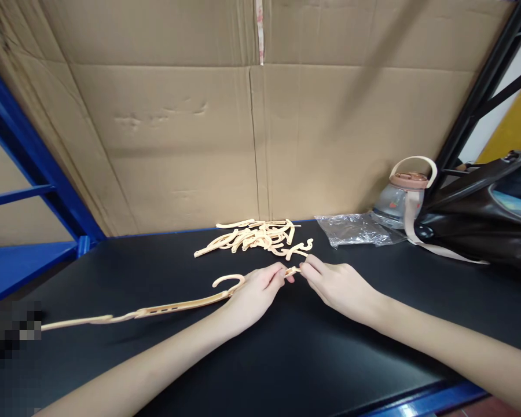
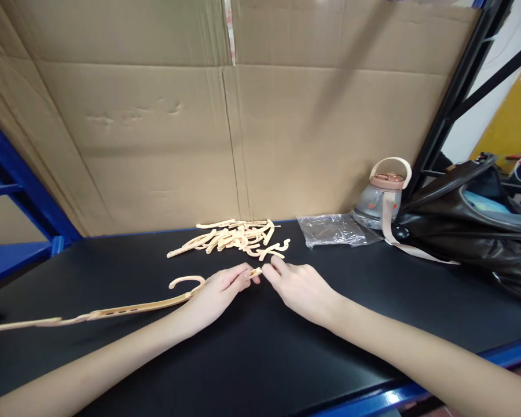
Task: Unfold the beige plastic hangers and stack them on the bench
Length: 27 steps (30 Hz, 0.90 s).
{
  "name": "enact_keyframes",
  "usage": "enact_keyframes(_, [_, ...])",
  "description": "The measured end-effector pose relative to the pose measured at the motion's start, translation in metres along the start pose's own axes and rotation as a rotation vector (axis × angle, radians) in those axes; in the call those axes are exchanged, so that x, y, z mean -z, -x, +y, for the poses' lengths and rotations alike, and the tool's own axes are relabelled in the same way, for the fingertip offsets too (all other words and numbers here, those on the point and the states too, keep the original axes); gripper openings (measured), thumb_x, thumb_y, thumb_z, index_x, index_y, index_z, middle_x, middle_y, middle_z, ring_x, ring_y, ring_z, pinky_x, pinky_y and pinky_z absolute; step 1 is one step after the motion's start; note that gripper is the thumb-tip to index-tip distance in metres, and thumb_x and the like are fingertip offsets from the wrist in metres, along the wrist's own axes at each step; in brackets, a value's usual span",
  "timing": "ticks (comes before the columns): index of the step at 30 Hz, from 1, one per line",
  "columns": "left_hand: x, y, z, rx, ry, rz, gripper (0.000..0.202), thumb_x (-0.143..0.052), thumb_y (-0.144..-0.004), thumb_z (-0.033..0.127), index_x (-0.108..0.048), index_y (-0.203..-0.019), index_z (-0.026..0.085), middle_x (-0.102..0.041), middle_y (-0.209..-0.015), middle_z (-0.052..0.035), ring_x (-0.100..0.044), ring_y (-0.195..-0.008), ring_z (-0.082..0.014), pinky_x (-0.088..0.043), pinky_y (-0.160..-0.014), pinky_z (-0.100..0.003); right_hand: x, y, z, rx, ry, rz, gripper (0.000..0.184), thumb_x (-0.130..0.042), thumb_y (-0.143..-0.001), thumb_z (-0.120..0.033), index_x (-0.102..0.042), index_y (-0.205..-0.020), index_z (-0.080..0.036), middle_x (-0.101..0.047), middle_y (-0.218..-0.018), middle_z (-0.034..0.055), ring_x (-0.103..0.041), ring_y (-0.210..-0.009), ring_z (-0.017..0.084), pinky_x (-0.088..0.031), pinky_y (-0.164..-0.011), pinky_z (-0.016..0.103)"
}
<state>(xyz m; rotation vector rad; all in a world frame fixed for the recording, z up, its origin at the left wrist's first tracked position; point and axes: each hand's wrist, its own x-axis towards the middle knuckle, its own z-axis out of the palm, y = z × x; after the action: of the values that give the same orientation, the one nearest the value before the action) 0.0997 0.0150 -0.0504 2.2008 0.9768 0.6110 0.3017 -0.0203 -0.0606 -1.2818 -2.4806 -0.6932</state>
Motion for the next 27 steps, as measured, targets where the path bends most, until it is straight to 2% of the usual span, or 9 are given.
enact_keyframes(8, [-0.003,0.001,0.003,0.016,-0.101,0.015,0.030,-0.025,-0.097,0.035,-0.051,-0.085,0.024,-0.065,-0.091,0.0004,-0.061,-0.089,-0.0176,-0.041,-0.078,-0.030,-0.001,0.002,-0.011,-0.001,0.135,0.012,0.019,-0.038,-0.085,0.000,-0.045,-0.085,-0.017,-0.053,-0.076,0.0010,-0.053,-0.049,0.010,-0.020,-0.042,0.026])
enact_keyframes(12, [-0.004,0.001,0.007,0.030,-0.149,0.019,0.028,-0.026,-0.097,0.032,-0.049,-0.083,0.024,-0.065,-0.090,0.0008,-0.061,-0.087,-0.0174,-0.042,-0.080,-0.030,0.001,0.002,-0.017,0.035,0.226,0.016,0.022,-0.035,-0.083,0.003,-0.046,-0.087,-0.015,-0.053,-0.073,0.0019,-0.053,-0.048,0.011,-0.022,-0.042,0.026])
enact_keyframes(17, [-0.005,0.001,0.004,0.011,-0.178,0.027,0.028,-0.025,-0.097,0.030,-0.047,-0.082,0.023,-0.064,-0.086,0.0010,-0.061,-0.083,-0.0172,-0.042,-0.073,-0.028,0.003,0.001,-0.019,0.065,0.293,-0.008,0.020,-0.034,-0.086,0.001,-0.047,-0.089,-0.014,-0.054,-0.072,0.0030,-0.053,-0.047,0.011,-0.022,-0.040,0.026])
enact_keyframes(20, [-0.006,0.001,0.000,-0.035,-0.227,0.015,0.027,-0.025,-0.097,0.029,-0.048,-0.085,0.024,-0.063,-0.083,0.0021,-0.061,-0.078,-0.0161,-0.041,-0.070,-0.027,0.003,0.002,-0.016,0.110,0.261,-0.063,0.021,-0.034,-0.086,0.001,-0.047,-0.090,-0.014,-0.054,-0.072,0.0024,-0.052,-0.046,0.011,-0.020,-0.040,0.027])
enact_keyframes(24, [-0.007,0.002,-0.003,-0.090,-0.307,-0.016,0.025,-0.026,-0.096,0.028,-0.050,-0.087,0.024,-0.063,-0.083,0.0017,-0.060,-0.076,-0.0156,-0.040,-0.067,-0.026,0.007,0.003,-0.005,0.154,0.112,-0.157,0.021,-0.040,-0.081,0.002,-0.047,-0.093,-0.015,-0.055,-0.074,0.0010,-0.053,-0.047,0.012,-0.020,-0.043,0.028])
enact_keyframes(27, [-0.008,0.003,-0.001,-0.146,-0.357,-0.041,0.025,-0.026,-0.096,0.026,-0.050,-0.087,0.023,-0.062,-0.081,0.0008,-0.059,-0.074,-0.0156,-0.040,-0.067,-0.026,0.013,0.002,0.002,0.152,-0.030,-0.214,0.014,-0.042,-0.086,-0.003,-0.047,-0.089,-0.016,-0.057,-0.072,-0.0001,-0.055,-0.051,0.013,-0.021,-0.046,0.028])
